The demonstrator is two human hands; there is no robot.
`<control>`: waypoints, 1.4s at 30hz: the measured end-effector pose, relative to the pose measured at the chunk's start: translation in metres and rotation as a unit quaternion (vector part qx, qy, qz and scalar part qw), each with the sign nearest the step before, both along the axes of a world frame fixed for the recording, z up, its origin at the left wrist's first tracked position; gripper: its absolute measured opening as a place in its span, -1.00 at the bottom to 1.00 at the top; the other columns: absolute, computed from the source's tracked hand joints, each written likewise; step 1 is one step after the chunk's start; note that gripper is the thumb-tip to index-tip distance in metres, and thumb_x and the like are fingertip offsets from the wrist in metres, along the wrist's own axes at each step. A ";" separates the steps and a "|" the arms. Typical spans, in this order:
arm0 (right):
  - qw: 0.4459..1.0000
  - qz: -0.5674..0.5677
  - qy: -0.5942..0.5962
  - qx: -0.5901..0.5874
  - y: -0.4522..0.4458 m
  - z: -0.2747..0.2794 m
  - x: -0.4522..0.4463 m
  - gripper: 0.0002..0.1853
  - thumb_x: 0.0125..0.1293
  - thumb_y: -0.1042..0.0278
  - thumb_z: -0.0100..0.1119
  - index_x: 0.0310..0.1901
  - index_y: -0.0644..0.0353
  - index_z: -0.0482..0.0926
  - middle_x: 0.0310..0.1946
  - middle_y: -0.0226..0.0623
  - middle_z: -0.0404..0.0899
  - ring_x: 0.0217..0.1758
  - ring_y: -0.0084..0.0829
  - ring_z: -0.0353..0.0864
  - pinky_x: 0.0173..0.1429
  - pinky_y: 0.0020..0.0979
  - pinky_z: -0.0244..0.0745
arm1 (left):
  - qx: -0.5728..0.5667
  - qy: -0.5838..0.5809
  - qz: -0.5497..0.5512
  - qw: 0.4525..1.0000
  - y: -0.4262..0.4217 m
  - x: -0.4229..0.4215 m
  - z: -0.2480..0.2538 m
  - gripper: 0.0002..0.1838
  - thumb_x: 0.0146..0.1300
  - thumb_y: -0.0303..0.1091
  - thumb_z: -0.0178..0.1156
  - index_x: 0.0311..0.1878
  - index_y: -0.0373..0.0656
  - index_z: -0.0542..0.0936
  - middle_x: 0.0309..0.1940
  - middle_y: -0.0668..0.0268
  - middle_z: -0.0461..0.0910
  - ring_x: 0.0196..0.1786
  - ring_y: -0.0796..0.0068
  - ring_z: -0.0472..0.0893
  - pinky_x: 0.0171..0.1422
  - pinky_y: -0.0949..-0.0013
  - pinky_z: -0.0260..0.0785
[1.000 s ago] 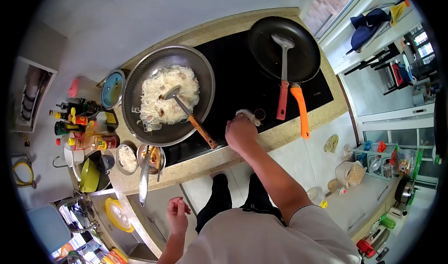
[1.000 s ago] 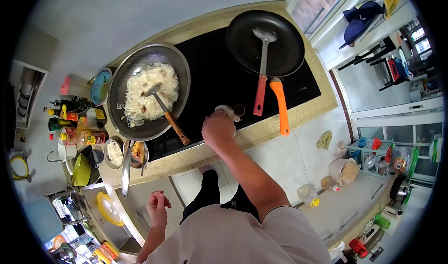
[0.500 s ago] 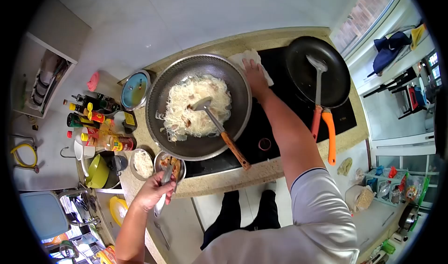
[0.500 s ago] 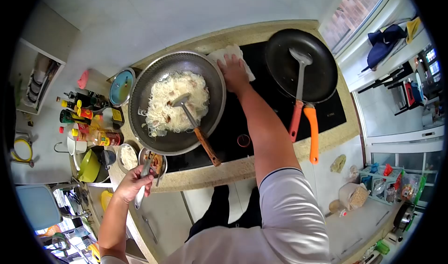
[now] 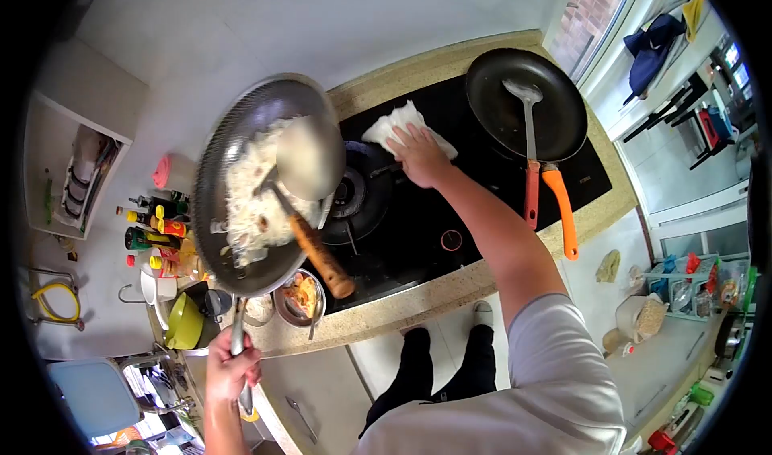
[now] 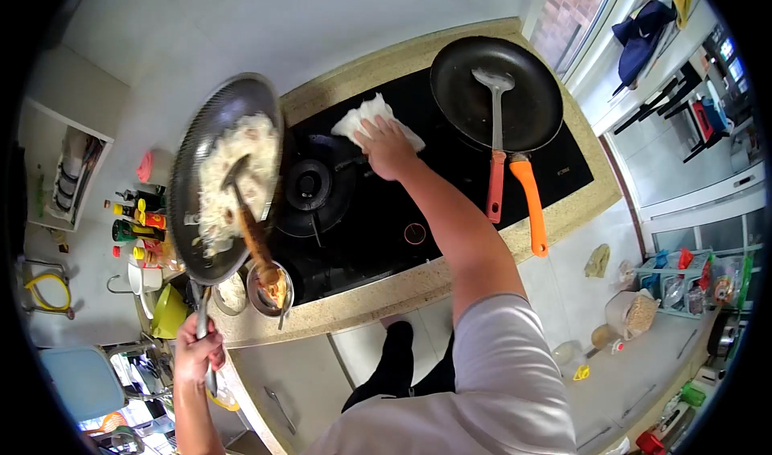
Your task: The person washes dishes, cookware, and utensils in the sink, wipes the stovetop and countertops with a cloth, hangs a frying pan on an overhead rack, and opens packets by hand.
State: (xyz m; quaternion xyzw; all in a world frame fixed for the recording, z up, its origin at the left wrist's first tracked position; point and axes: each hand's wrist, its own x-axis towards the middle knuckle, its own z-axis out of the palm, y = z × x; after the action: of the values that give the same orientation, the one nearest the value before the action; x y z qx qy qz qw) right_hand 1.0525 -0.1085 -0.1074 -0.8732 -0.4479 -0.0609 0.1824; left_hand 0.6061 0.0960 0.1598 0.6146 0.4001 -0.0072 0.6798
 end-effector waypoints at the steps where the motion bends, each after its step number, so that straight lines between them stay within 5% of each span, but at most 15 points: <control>1: 1.000 -0.008 -0.002 -0.001 0.014 0.001 0.014 -0.47 0.44 0.22 0.08 0.43 -0.02 0.37 0.53 -0.15 0.18 0.60 0.02 0.07 0.60 0.03 -0.02 | 0.039 0.000 0.008 0.999 0.001 -0.006 0.009 -0.75 0.13 -0.75 0.16 -0.26 -0.16 0.43 -0.72 0.33 0.39 -0.81 0.53 0.34 -0.76 0.44 0.18; 5: 0.999 0.000 -0.025 -0.022 0.055 -0.004 0.059 -0.51 0.51 0.14 -0.06 0.43 -0.06 0.38 0.52 -0.26 0.22 0.59 -0.04 0.12 0.59 0.02 0.00 | 0.108 -0.030 0.033 0.993 0.003 -0.020 0.031 -0.80 0.10 -0.72 0.14 -0.30 -0.18 0.43 -0.72 0.35 0.38 -0.82 0.57 0.33 -0.78 0.48 0.19; 10: 1.000 -0.007 -0.022 0.003 0.011 -0.013 0.011 -0.49 0.49 0.14 -0.01 0.43 -0.03 0.37 0.51 -0.21 0.23 0.59 -0.03 0.11 0.61 -0.02 -0.05 | 0.111 -0.009 0.055 0.992 0.005 -0.016 0.035 -0.85 0.18 -0.64 0.11 -0.27 -0.16 0.41 -0.75 0.39 0.36 -0.81 0.59 0.33 -0.76 0.49 0.18; 14: 0.998 -0.050 -0.012 -0.035 -0.021 0.003 -0.037 -0.37 0.46 0.08 0.06 0.49 0.08 0.24 0.56 -0.04 0.07 0.60 0.07 0.02 0.61 0.01 -0.08 | 0.082 -0.006 0.034 0.996 0.009 0.002 0.023 -0.83 0.18 -0.65 0.12 -0.23 -0.18 0.42 -0.72 0.37 0.38 -0.81 0.55 0.34 -0.73 0.47 0.20; 15: 0.990 -0.077 0.049 -0.105 -0.023 0.010 -0.051 -0.25 0.48 -0.07 0.01 0.55 0.15 0.12 0.60 0.02 -0.10 0.66 0.09 -0.16 0.65 0.03 -0.24 | 0.077 -0.010 0.022 0.997 0.010 0.007 0.017 -0.84 0.18 -0.65 0.13 -0.24 -0.19 0.42 -0.71 0.36 0.39 -0.81 0.54 0.35 -0.72 0.45 0.21; 19: 0.951 -0.142 0.137 -0.239 -0.013 0.043 -0.119 0.00 0.42 -0.34 -0.11 0.59 0.28 -0.15 0.63 0.15 -0.35 0.68 0.15 -0.37 0.67 0.02 -0.44 | 0.064 -0.010 -0.012 0.998 0.004 0.028 -0.016 -0.87 0.21 -0.61 0.17 -0.23 -0.20 0.47 -0.68 0.39 0.43 -0.77 0.60 0.36 -0.70 0.47 0.23; 22: 0.919 -0.140 0.154 -0.334 0.005 0.072 -0.177 0.03 0.42 -0.41 -0.19 0.59 0.31 -0.18 0.62 0.18 -0.42 0.68 0.19 -0.45 0.66 0.07 -0.45 | 0.045 -0.031 -0.032 0.998 -0.010 0.049 -0.041 -0.91 0.23 -0.58 0.17 -0.23 -0.19 0.49 -0.66 0.43 0.45 -0.73 0.66 0.35 -0.67 0.54 0.22; 30: 0.967 -0.086 0.180 -0.157 0.021 0.052 -0.295 0.04 0.35 -0.36 -0.01 0.56 0.35 -0.05 0.61 0.19 -0.32 0.68 0.17 -0.41 0.64 0.17 -0.55 | 0.034 -0.035 -0.065 0.997 -0.060 0.075 -0.087 -0.87 0.26 -0.56 0.21 -0.32 -0.16 0.45 -0.71 0.42 0.43 -0.77 0.63 0.37 -0.68 0.53 0.19; 36: 0.987 -0.042 0.115 -0.107 -0.044 0.041 -0.271 0.01 0.30 -0.38 0.08 0.57 0.19 0.05 0.63 -0.06 -0.15 0.69 0.11 -0.36 0.64 0.20 -0.44 | 0.026 -0.041 -0.057 0.997 -0.094 0.074 -0.109 -0.88 0.25 -0.51 0.22 -0.28 -0.18 0.45 -0.64 0.40 0.44 -0.68 0.61 0.44 -0.63 0.46 0.29; 42: 0.980 -0.065 0.090 -0.165 -0.047 0.045 -0.264 0.07 0.30 -0.49 -0.03 0.57 0.25 0.02 0.63 0.05 -0.22 0.68 0.14 -0.37 0.65 0.16 -0.51 | 0.046 -0.050 -0.030 0.997 -0.117 0.067 -0.119 -0.86 0.28 -0.46 0.24 -0.27 -0.22 0.45 -0.63 0.39 0.45 -0.68 0.60 0.45 -0.64 0.45 0.32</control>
State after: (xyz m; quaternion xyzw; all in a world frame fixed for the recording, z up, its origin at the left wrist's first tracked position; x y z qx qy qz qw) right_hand 0.7889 -0.1557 -0.0628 -0.9203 -0.3760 0.0811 0.0707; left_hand 0.6728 -0.0213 0.0406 0.6564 0.3465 0.0212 0.6698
